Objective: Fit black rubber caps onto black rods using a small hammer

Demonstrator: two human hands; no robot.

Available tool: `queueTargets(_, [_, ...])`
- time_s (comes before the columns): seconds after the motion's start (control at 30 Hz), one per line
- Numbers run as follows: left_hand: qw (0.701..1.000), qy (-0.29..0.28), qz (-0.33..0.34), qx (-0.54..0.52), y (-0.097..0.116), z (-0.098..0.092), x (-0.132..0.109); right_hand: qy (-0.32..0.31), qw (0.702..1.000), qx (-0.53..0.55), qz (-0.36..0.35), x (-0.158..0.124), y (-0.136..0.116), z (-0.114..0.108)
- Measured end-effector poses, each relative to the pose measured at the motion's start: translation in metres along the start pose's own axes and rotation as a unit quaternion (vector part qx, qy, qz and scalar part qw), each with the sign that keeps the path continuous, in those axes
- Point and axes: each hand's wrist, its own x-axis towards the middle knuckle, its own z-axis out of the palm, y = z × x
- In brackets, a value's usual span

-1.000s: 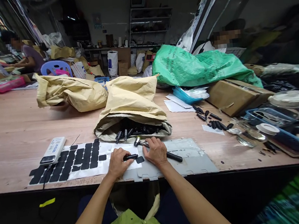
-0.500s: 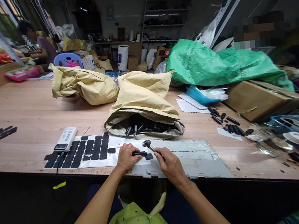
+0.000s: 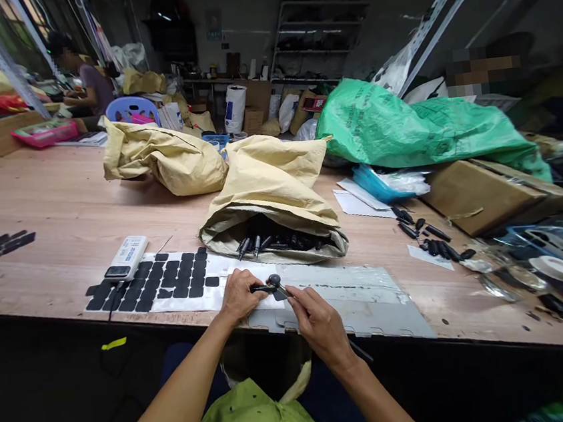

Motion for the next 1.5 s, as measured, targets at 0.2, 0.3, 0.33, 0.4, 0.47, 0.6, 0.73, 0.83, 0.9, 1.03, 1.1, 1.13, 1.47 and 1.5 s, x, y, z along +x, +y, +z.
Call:
queueTargets(0.2, [1.000, 0.011, -0.001, -0.003, -0.002, 0.002, 0.000, -0.008, 1.000, -0.009, 0.011, -0.005, 0.005, 0.001])
queueTargets(0.3, [1.000, 0.004, -0.003, 0.000, -0.001, 0.001, 0.000, -0.003, 1.000, -0.023, 0.019, -0.001, 0.010, 0.001])
queueTargets(0.33, [1.000, 0.002, -0.004, 0.002, 0.000, 0.001, 0.000, 0.007, 0.999, -0.031, 0.026, 0.003, 0.013, 0.002])
queueTargets(0.4, [1.000, -0.002, -0.005, 0.006, 0.000, 0.000, 0.000, 0.026, 0.997, -0.056, 0.039, 0.014, 0.022, 0.004])
queueTargets(0.47, [1.000, -0.005, -0.008, 0.007, 0.001, -0.001, 0.000, 0.036, 0.994, -0.095, 0.039, 0.026, 0.035, 0.009])
queueTargets(0.6, [1.000, -0.009, -0.011, -0.002, 0.000, -0.001, -0.001, 0.025, 0.988, -0.154, -0.017, 0.044, 0.063, 0.023])
queueTargets(0.73, [1.000, -0.017, 0.000, -0.004, -0.001, -0.001, -0.001, 0.025, 0.986, -0.162, -0.024, 0.048, 0.074, 0.032])
queueTargets(0.83, [0.999, -0.038, 0.017, 0.005, 0.000, -0.005, 0.000, 0.020, 0.987, -0.156, -0.017, 0.047, 0.074, 0.033])
queueTargets(0.9, [0.998, -0.061, 0.033, 0.012, 0.003, -0.009, -0.002, 0.019, 0.988, -0.155, -0.013, 0.047, 0.073, 0.033])
queueTargets(1.03, [0.991, -0.107, 0.080, 0.004, 0.013, -0.012, -0.021, 0.016, 0.987, -0.160, -0.007, 0.048, 0.070, 0.032])
queueTargets(1.1, [0.987, -0.119, 0.104, -0.001, 0.018, -0.008, -0.039, 0.014, 0.987, -0.160, -0.003, 0.048, 0.069, 0.031])
queueTargets(1.13, [0.986, -0.122, 0.115, 0.002, 0.020, -0.004, -0.050, 0.014, 0.987, -0.160, -0.002, 0.049, 0.068, 0.031])
queueTargets(1.47, [0.995, 0.013, 0.096, 0.027, 0.032, 0.006, -0.052, 0.016, 0.988, -0.156, -0.002, 0.049, 0.066, 0.030])
queueTargets(1.5, [0.996, 0.052, 0.066, 0.030, 0.031, 0.001, -0.037, 0.017, 0.988, -0.155, -0.002, 0.049, 0.065, 0.030])
